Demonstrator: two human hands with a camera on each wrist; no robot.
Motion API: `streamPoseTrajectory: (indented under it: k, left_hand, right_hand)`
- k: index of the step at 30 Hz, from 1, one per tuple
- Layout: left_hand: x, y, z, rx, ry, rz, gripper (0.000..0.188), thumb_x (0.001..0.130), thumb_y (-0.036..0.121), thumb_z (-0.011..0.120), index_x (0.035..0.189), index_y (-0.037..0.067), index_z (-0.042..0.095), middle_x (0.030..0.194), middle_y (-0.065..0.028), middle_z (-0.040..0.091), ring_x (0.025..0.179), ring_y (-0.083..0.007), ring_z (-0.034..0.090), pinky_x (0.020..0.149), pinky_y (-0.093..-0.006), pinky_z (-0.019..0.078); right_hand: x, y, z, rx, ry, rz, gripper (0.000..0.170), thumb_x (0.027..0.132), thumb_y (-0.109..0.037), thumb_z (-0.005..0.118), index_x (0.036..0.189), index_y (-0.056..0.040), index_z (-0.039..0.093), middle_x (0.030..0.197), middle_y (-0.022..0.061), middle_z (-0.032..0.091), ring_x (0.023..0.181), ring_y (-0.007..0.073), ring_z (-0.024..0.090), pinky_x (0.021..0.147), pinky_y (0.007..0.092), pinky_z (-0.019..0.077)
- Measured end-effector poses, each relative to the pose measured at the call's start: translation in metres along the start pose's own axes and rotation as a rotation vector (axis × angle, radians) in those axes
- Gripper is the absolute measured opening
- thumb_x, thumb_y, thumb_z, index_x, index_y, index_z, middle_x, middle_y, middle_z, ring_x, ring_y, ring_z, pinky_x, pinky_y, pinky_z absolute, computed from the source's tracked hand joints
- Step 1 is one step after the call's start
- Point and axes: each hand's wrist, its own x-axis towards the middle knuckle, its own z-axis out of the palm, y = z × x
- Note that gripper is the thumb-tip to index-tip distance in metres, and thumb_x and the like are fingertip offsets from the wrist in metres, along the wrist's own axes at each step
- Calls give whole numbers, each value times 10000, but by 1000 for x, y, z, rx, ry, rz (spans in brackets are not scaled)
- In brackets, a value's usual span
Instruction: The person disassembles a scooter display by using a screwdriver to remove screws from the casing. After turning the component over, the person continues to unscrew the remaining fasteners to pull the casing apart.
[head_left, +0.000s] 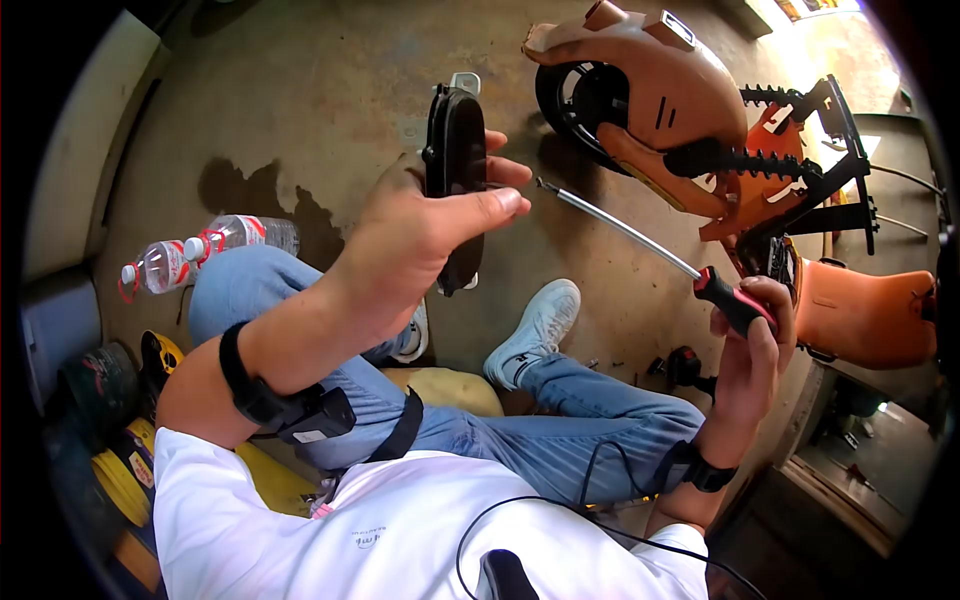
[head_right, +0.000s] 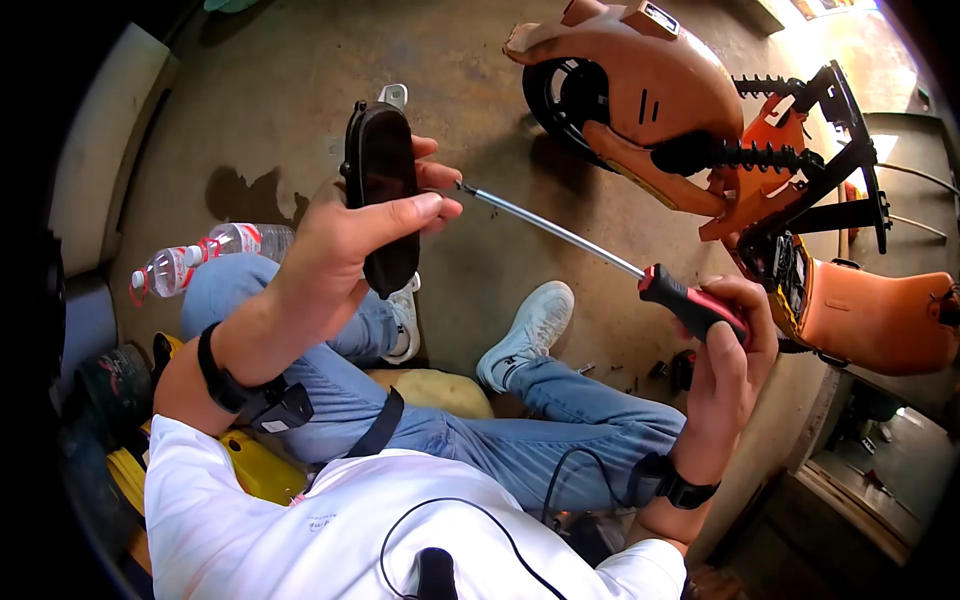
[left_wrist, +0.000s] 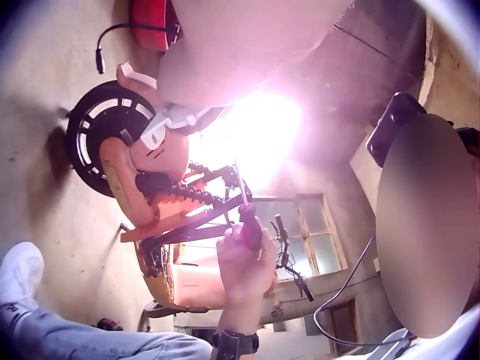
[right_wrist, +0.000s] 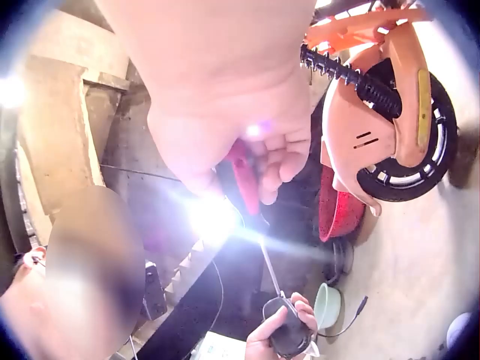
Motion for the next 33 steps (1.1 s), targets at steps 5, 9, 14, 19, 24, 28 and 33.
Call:
streamPoseTrajectory:
  k: [5,9,14,19,24,28,33]
  left_hand:
    - [0,3,2,30,-57,8,482,897,82,646,1330,10,448,1156,-102,619,1033,-169,625,914,-311,469]
    - [2,4,3,24,-51,-10,484,897,88,654,1328,5,448,1134,-99,621,1016,-160,628,906,-308,473]
    - [4,2,5,50,-54,0,482,893,105,672,1312,1,458,1082,-87,625,976,-152,633,857,-289,488]
    - [5,3,6,47,-53,1,462,893,107,672,1292,-1,466,1037,-74,621,938,-149,626,834,-287,487]
    - [7,1,5,38,-54,-8,440,894,110,660,1273,3,465,996,-62,614,910,-145,610,821,-286,476]
    - [8,0,3,29,-61,-13,421,900,126,653,1259,-1,474,984,-54,616,910,-148,615,822,-291,478]
    - [6,2,5,26,-93,-8,408,909,129,651,1258,-2,485,974,-43,612,911,-150,624,826,-293,481]
  right_hand:
    - [1,5,-8,-39,-12,-14,439,820,-303,611,1084,46,568,1017,99,540,819,154,577,673,263,456]
    - [2,6,-10,-35,-38,-10,450,820,-305,614,1095,48,569,1022,98,542,831,151,577,681,259,458]
    - [4,7,-11,-36,-41,-6,460,819,-309,618,1101,51,568,1018,100,546,836,148,577,696,255,459]
    - [4,8,-12,-28,-49,5,463,818,-305,621,1104,55,567,1022,105,552,839,149,577,709,253,457]
    - [4,7,-9,-26,-43,10,470,811,-309,624,1102,55,566,1023,108,557,827,151,570,707,260,451]
    - [4,6,-7,-8,-54,32,475,810,-315,625,1104,53,563,1009,106,562,815,154,563,699,265,442]
    - [5,8,-11,-7,-57,27,484,816,-328,628,1111,49,559,1003,104,566,820,154,569,696,266,441]
